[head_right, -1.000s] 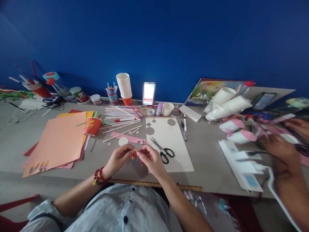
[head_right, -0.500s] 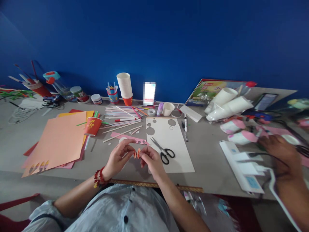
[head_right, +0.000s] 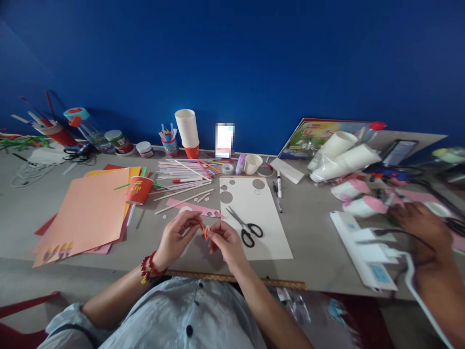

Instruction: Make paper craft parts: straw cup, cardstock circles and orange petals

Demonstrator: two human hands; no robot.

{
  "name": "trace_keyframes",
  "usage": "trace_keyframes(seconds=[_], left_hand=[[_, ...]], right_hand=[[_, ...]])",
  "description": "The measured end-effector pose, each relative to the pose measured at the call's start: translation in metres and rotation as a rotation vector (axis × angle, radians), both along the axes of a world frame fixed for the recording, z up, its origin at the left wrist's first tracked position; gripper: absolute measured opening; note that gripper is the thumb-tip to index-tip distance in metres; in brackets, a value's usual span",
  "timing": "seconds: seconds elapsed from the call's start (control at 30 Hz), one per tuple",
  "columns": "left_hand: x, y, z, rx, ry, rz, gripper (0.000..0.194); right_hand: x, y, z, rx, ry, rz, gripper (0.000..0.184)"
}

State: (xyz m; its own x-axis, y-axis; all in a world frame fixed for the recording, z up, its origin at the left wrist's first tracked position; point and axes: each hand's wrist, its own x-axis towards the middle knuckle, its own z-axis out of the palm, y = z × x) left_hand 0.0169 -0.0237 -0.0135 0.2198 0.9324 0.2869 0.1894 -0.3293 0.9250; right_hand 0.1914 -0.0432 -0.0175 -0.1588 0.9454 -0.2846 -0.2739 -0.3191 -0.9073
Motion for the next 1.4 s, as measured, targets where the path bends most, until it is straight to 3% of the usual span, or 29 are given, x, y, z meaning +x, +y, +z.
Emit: trace_keyframes(seconds=[0.33,0.43,0.6,0.77,0.93,1.17,1.4], left_hand=[[0.000,-0.002,-0.002,-0.085,0.025,-0.016,0.018],[0.001,-0.002,-0.002,-0.188,0.041,-0.033,0.012],[0.008,-0.003,-0.002,-0.531,-0.282,-0.075,0.023],[0.013,-0.003,0.000,-0.673,-0.476,-0.127,0.024],[0.013,-0.001,0.004,-0.716,-0.510,-0.147,0.026],[0.012,0.000,0.007,-0.661,-0.448,-0.184,0.026],[0.013,0.001,0.009,-0.622,-0.393,-0.212,0.028]], right_hand=[[0.003,0.000,-0.001,0.151,-0.068,-0.072,0.025],[0.007,0.001,-0.003,0.158,-0.065,-0.096,0.023],[0.007,-0.001,-0.005,0.159,-0.052,-0.125,0.021],[0.003,-0.003,-0.003,0.123,-0.060,-0.090,0.024],[0.003,-0.002,-0.003,0.081,-0.068,-0.055,0.028],[0.004,-0.001,-0.004,0.068,-0.101,-0.036,0.033],[0.006,0.000,-0.009,0.144,-0.191,-0.020,0.032]])
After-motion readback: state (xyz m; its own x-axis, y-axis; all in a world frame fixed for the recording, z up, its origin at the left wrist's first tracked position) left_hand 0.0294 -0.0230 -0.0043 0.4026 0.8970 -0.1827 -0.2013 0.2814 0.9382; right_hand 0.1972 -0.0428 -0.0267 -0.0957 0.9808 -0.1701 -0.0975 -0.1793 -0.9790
